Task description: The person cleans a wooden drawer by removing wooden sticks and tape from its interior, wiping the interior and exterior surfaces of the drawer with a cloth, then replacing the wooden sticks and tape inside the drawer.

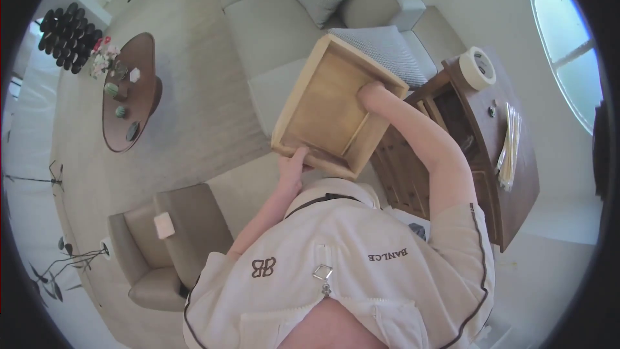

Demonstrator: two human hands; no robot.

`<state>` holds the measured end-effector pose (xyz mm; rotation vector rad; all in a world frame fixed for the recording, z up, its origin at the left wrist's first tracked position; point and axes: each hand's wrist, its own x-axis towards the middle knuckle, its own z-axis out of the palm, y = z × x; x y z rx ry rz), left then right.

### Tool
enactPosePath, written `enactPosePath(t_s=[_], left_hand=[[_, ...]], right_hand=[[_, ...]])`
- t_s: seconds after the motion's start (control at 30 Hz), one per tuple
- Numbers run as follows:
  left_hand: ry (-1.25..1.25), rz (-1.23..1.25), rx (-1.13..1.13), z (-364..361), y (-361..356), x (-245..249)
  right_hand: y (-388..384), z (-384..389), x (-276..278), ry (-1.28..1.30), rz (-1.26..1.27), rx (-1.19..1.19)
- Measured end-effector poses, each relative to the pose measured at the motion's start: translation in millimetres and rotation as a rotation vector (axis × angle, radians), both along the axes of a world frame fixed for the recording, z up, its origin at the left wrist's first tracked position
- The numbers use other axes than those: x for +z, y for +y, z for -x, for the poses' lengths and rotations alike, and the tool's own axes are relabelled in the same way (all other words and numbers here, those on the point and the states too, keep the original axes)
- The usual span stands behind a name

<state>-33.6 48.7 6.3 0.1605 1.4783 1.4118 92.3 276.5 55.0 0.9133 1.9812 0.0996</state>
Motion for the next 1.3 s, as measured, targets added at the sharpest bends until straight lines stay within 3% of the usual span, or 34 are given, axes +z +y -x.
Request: enactPosePath(t_s=[0.1,0.3,0.5,0.57,0.6,0.7,0.77,0.87,1.0,1.1,1.2,1.3], left_hand=[[-0.003,-0.006,-0.026,-0.6,1.6,-0.1],[0.029,-0.009,0.086,6.2,3.9,12.9],[0.051,-0.104,0.295,32.1,18.0,-0.1],[0.009,-0.086,0.318,51.9,22.3,-14.3],[-0.001,-0.085,0.328,58.3,22.2,-17.1],[-0.263,-0.06,0.298,73.3,15.6,-12.0],[-0.49,-0.054,0.308,75.9,12.2,-19.2],[-0.648,-0.053,0.329,62.7,3.2,-20.3],[-0.609,0.005,0.327,51.1,-1.5,-11.7],[-0.548,0.016,0.278,48.3,-12.8,-14.6],[-0.525,0.021,0.272,31.0,-12.7,-0.7],[-0.556,-0.003,0.265,34.1,-6.8,4.0]], right_hand=[[-12.7,-2.7,8.5,-0.034,-0.021,-0.016],[-65.4,-17.0,76.7,0.06,-0.246,0.238],[-91.4,-76.5,87.9,1.228,-0.18,-0.362],[-91.7,-81.2,61.7,1.8,-0.077,-0.677],[-90.3,-79.6,51.9,1.942,-0.042,-0.753],[-87.7,-58.1,34.6,2.33,-0.002,-1.32],[-87.7,-39.1,40.5,2.522,0.183,-1.547],[-85.6,-4.6,46.0,2.782,0.411,-1.612],[-83.5,24.4,46.9,2.686,0.525,-1.565],[-76.0,9.1,56.5,2.783,0.567,-1.572],[-65.3,19.9,55.5,2.841,0.193,-1.564],[-78.7,26.6,66.7,2.79,0.371,-1.464]])
